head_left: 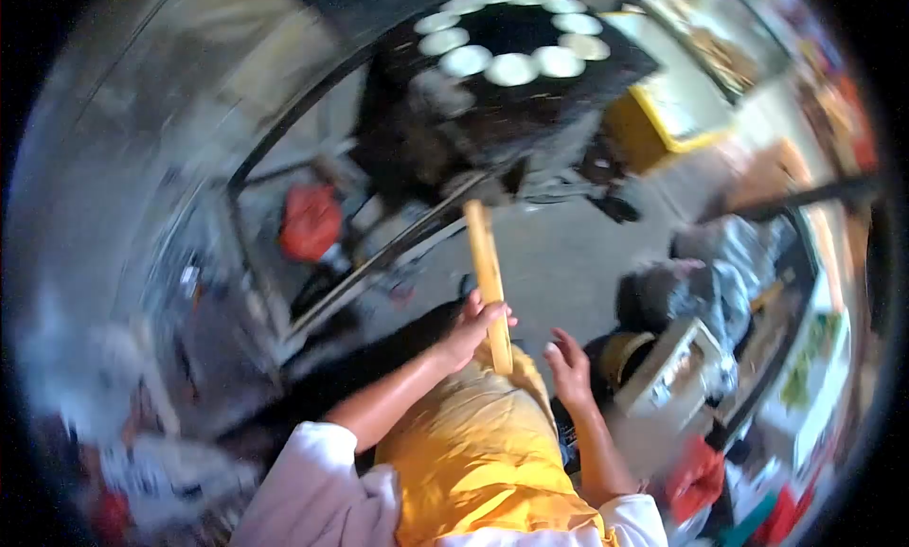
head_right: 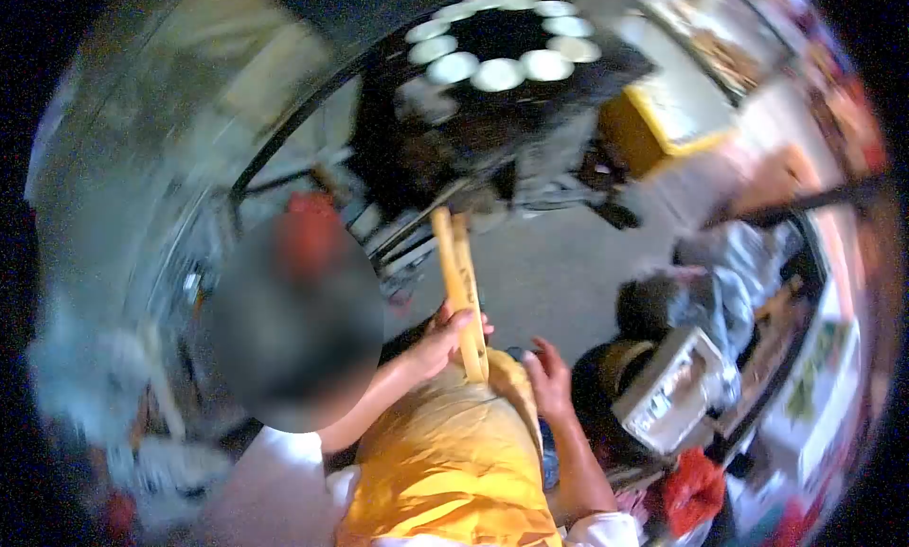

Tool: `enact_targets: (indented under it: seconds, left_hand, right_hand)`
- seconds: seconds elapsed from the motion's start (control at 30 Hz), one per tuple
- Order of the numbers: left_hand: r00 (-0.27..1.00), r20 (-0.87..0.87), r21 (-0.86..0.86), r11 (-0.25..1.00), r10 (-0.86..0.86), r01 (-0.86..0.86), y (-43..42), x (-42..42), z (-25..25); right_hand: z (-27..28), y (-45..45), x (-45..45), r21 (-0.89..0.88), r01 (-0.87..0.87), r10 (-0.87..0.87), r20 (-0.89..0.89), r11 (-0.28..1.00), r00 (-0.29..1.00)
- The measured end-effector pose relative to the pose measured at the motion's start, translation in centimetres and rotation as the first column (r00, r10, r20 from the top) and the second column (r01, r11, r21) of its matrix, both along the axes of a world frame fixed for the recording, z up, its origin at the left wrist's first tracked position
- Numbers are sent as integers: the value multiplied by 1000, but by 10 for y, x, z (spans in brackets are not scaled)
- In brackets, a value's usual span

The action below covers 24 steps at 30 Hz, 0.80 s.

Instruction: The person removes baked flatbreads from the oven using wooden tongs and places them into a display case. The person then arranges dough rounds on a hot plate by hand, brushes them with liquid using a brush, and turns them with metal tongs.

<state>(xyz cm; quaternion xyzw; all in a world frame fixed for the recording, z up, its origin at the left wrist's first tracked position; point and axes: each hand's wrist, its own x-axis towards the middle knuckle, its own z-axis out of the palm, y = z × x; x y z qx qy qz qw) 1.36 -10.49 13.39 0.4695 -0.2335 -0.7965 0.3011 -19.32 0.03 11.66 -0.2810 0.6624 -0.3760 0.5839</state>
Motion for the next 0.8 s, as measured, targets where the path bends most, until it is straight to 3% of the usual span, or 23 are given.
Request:
enact_targets:
  seconds: [0.1,0.13,0.17,0.2,0.23,0.27,0.37,0.43,0.5,0.57,0.6,0.67,0.73,0.8]
  left_hand:
    - [955,271,-59,992,120,-108,23,69,-16]
    - [932,270,-106,969,243,-222,29,89,-1]
    - [875,364,-163,947,319,-278,36,112,1]
    - [786,480,-230,921,389,-316,49,135,2]
    - [713,551,-277,901,434,-334,60,161,-4]
    - [628,617,-322,881,473,-347,71,188,-11]
    - [526,643,-364,827,557,-429,109,299,-59]
    - [308,644,-553,705,700,-444,123,372,-72]
    - [140,719,-523,664,680,-535,131,418,-39]
    - [118,665,-596,619,738,-512,147,501,-60]
    - [125,666,-588,621,735,-518,153,524,-53]
    - [-119,834,-523,703,539,-481,155,561,-31]
    - [-225,910,-411,823,347,-392,156,608,-37]
    - [-339,919,-315,894,203,-319,161,653,-57]
  right_hand:
    - [-59,63,-12,100,-91,108,-181,991,978]
    - [-84,86,-18,53,-123,132,-248,991,960]
    - [-122,116,-22,23,20,-15,-221,1000,975]
    - [-83,115,-14,187,117,-105,-75,975,992]
    - [-128,146,-33,158,105,-97,-60,982,993]
    - [-124,156,-34,220,124,-117,-48,967,992]
    - [-125,180,-30,312,151,-134,-76,938,988]
    - [-132,186,-18,354,173,-139,-121,919,983]
    - [-136,193,-4,327,94,2,-282,940,959]
    - [-142,197,21,383,128,-8,-300,915,954]
    - [-167,213,23,297,126,-44,-270,946,962]
    - [-178,226,38,198,136,-85,-245,971,966]
    - [-174,224,66,187,-22,80,-306,982,949]
    - [-173,224,86,99,-34,65,-324,994,944]
